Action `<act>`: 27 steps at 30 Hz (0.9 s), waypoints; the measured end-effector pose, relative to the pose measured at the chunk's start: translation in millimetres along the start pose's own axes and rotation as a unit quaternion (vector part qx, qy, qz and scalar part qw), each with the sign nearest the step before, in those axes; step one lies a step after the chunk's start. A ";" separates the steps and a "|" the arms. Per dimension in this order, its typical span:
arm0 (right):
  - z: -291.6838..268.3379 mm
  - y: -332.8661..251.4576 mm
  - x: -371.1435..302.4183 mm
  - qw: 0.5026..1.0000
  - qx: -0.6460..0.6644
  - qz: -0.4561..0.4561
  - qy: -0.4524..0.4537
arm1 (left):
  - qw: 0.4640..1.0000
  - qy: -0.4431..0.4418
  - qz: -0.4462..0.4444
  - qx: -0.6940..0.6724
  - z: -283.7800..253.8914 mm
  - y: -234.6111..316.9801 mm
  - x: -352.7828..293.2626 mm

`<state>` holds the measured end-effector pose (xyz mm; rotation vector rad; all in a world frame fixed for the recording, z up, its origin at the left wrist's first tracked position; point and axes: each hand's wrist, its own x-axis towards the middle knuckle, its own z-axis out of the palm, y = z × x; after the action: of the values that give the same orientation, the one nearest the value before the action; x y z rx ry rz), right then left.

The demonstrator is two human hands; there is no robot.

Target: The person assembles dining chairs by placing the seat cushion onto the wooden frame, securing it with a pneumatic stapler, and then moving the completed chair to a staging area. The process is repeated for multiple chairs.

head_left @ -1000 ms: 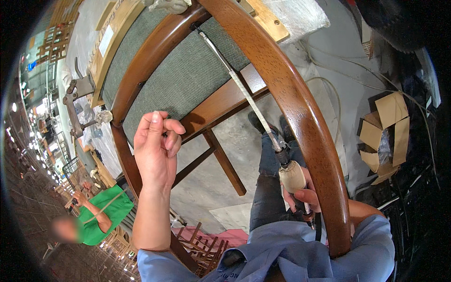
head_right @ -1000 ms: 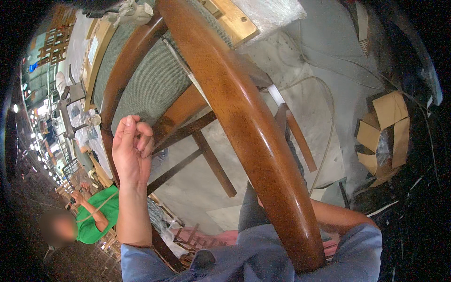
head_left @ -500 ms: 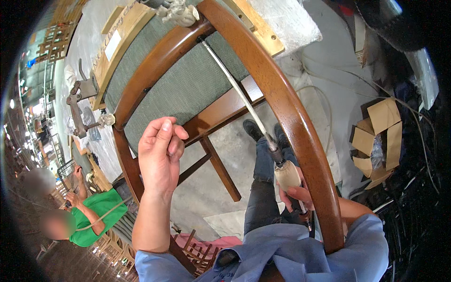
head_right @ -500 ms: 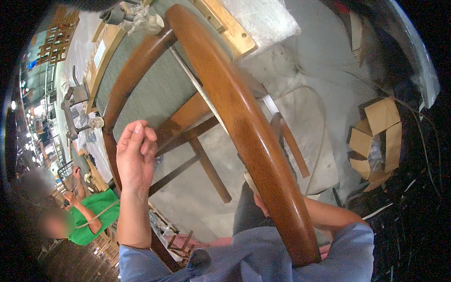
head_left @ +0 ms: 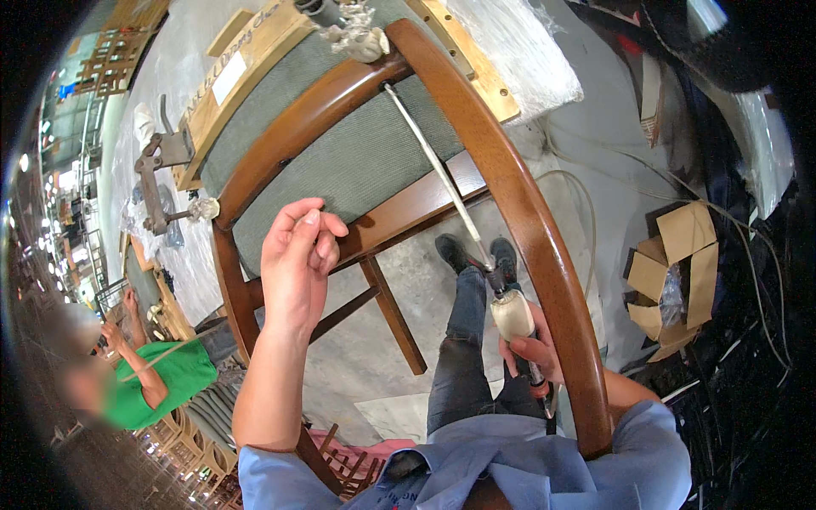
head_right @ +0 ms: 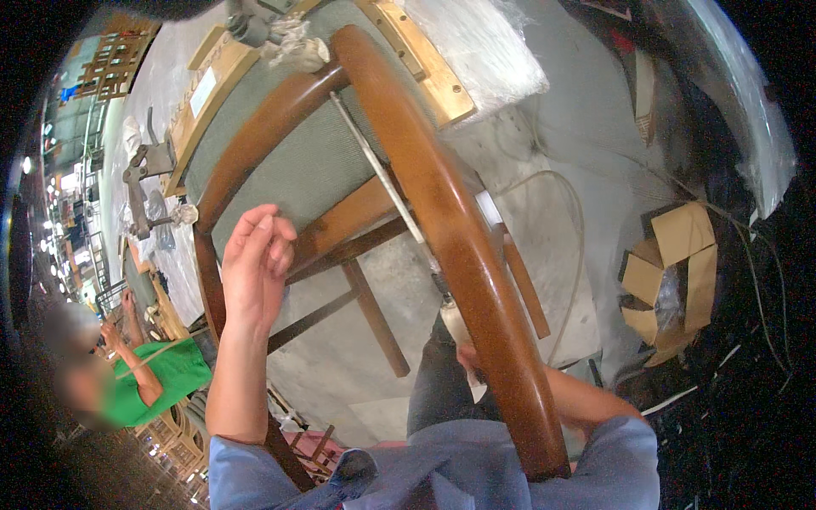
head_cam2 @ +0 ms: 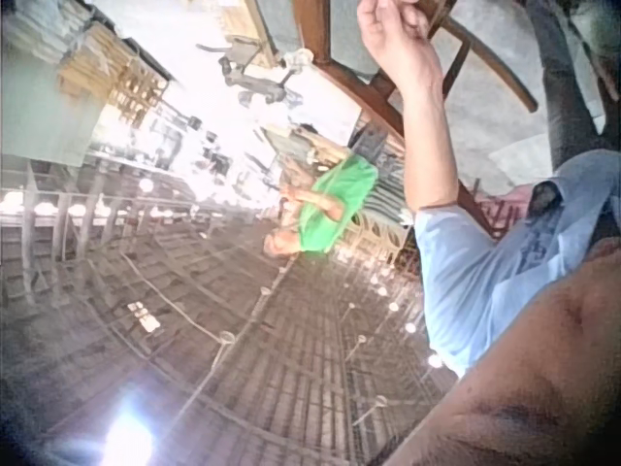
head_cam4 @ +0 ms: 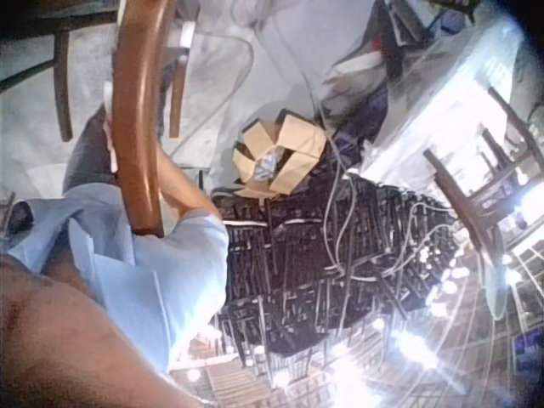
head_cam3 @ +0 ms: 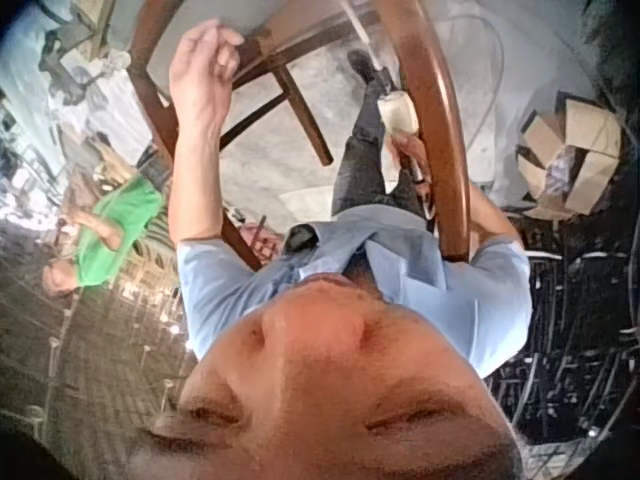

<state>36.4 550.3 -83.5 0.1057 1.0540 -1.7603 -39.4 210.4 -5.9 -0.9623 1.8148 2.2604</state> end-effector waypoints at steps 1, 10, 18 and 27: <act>-0.3 6.8 -11.2 0.999 -0.042 0.010 0.030 | 1.000 0.002 0.006 -0.005 -1.9 1.3 2.2; 39.0 49.0 -39.0 0.989 -0.145 0.027 -0.025 | 0.997 -0.042 0.004 -0.058 -23.7 7.5 15.0; 67.9 64.8 -27.1 0.999 -0.045 0.011 0.010 | 0.990 -0.130 -0.032 0.040 -32.1 9.4 17.1; 85.8 101.7 -39.1 0.999 0.036 0.007 0.037 | 0.978 -0.197 0.029 0.067 -22.9 5.7 13.5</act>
<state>168.9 511.2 -71.7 0.2241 1.0411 -1.7941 -43.2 183.8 -10.2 -0.4065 1.8029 2.1327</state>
